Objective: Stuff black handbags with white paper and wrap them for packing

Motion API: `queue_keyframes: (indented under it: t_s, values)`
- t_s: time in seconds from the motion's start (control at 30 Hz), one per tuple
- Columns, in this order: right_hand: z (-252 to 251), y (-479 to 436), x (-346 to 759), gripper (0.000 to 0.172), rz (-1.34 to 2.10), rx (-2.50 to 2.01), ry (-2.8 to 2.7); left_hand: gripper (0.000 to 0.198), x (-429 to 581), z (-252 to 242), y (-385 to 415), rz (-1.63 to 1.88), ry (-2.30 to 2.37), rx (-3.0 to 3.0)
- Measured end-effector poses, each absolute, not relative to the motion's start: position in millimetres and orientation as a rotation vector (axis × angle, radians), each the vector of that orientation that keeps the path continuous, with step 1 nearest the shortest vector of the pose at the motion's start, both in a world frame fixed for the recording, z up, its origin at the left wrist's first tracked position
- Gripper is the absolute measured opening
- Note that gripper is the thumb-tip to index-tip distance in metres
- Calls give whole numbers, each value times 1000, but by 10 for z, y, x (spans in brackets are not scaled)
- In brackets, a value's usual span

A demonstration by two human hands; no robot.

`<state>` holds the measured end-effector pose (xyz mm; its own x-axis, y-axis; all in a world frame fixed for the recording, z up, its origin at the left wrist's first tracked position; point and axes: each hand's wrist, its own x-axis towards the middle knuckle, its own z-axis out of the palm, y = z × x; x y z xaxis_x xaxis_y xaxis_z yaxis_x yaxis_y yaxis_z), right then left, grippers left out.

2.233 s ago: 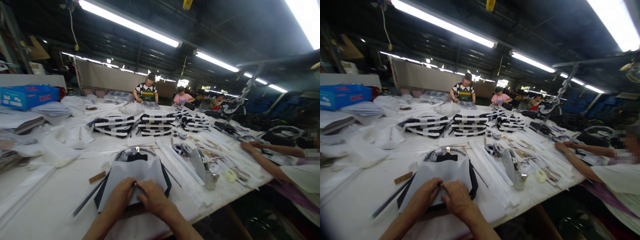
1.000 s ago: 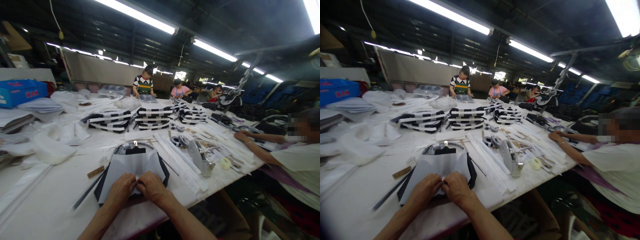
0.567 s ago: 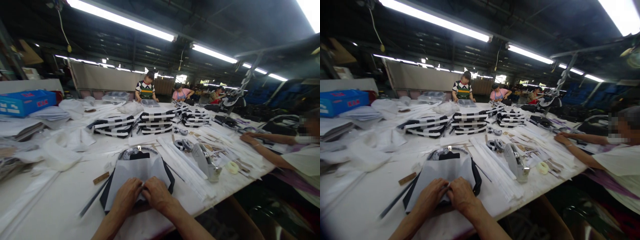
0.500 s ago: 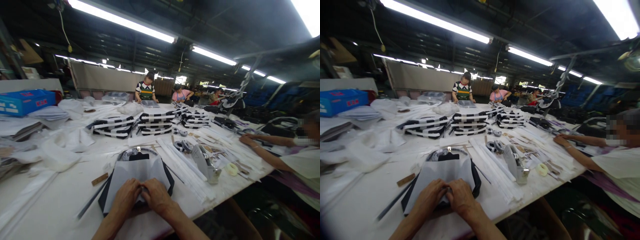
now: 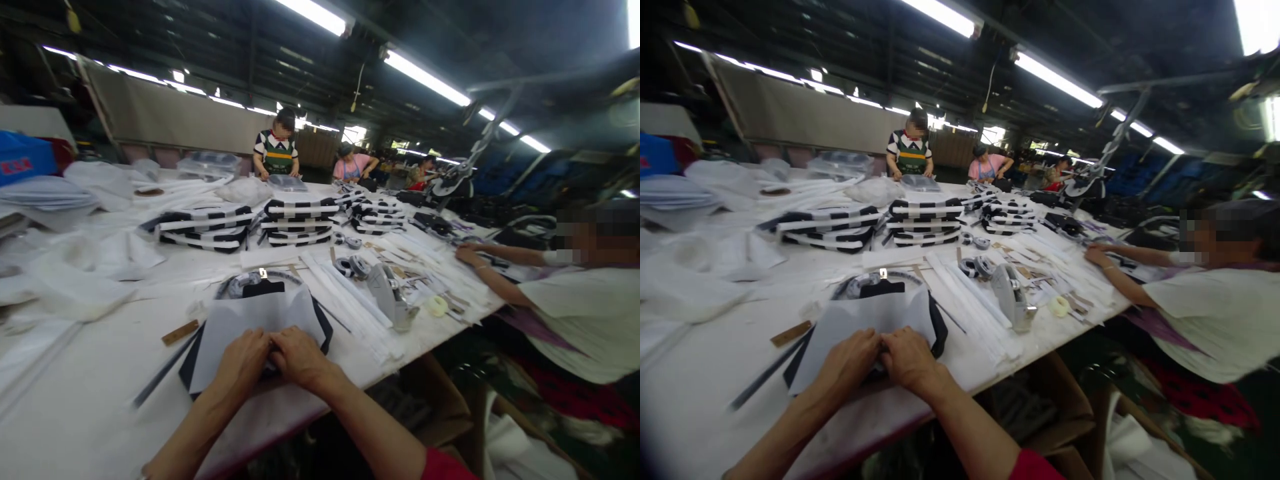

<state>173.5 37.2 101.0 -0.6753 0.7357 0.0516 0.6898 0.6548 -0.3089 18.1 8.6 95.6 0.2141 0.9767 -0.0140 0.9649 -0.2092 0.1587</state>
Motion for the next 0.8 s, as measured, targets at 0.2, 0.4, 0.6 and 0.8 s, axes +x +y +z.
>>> queue_keyframes:
  t_s: [0.2,0.4,0.6,0.8]
  values:
    - [1479,543,1686,25,510,-1241,-2937,25,144,896,103,85,1844,2453]
    - [1589,666,1834,38,128,-1221,-2951,23,140,761,83,233,1908,2523]
    - [979,629,2172,49,117,-1119,-2792,33,-10,407,128,1011,1626,2832]
    - [726,578,2238,49,135,-1058,-2642,39,-39,279,116,987,1578,2954]
